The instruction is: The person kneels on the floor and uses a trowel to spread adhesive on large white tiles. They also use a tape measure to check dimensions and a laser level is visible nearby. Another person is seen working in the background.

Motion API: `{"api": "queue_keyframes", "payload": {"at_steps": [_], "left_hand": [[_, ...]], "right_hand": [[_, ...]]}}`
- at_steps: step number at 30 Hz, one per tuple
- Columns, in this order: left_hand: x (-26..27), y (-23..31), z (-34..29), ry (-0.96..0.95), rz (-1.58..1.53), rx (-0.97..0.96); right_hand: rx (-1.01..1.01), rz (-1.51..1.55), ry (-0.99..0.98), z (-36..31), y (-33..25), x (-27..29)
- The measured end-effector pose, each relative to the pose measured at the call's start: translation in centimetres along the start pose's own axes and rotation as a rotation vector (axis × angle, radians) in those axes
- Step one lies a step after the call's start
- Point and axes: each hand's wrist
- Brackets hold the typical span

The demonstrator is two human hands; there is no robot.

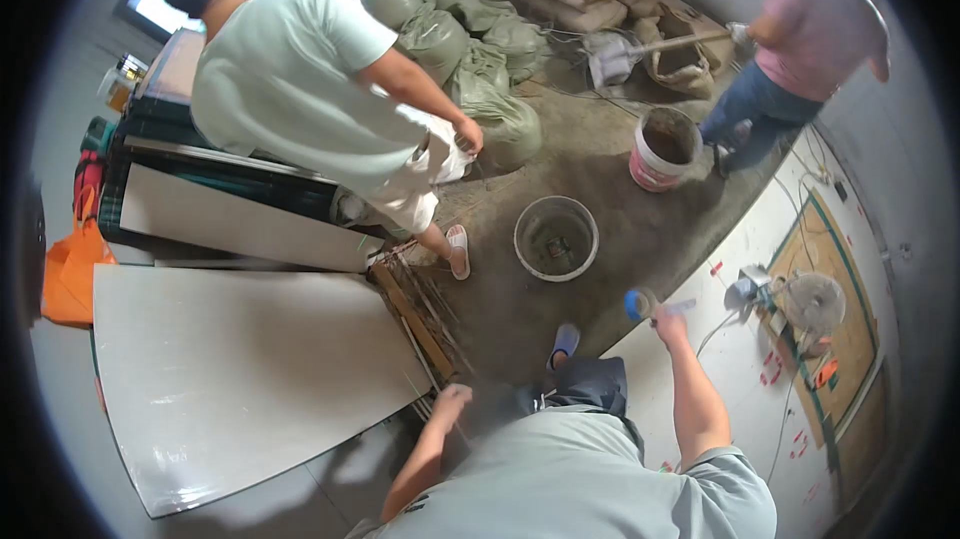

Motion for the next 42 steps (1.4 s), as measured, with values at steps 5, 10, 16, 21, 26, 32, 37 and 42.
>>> {"api": "queue_keyframes", "payload": {"at_steps": [5, 10, 16, 21, 26, 32, 37, 42], "left_hand": [[1.6, 14.3, -1.9, 0.118, 0.047, -0.139], [1.9, 22.8, -3.5, -0.072, -0.068, -0.494], [5.5, 29.4, 0.0, -0.145, 0.199, -0.689], [12.9, 35.8, 4.7, -0.210, 0.345, -0.602], [20.9, 39.6, 9.2, -0.423, 0.206, -0.580], [28.7, 33.6, 19.0, 0.075, 0.399, -0.609], [33.8, 23.4, 20.5, -0.076, -0.174, 0.193], [35.8, 20.8, 18.5, -0.021, -0.183, 0.336]], "right_hand": [[0.404, 0.103, 0.068, 16.8, -18.5, 4.9], [0.649, 0.431, -0.217, 17.6, -35.7, 3.0], [0.707, 0.345, -0.518, 18.9, -46.6, 0.7], [0.545, 0.251, -0.579, 26.2, -52.0, -1.1], [0.600, 0.266, -0.748, 33.3, -58.7, -2.1], [0.315, 0.711, -0.782, 40.6, -59.3, -5.7], [-0.002, 0.122, -0.545, 47.0, -46.4, -8.3], [-0.675, 0.613, -0.130, 50.4, -32.9, -7.2]]}}
Point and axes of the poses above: each hand's wrist, its own z-axis towards the middle knuckle, its own x-axis out of the back of the hand, y = z × x, and after that the axes turned 14 degrees about x, right-handed
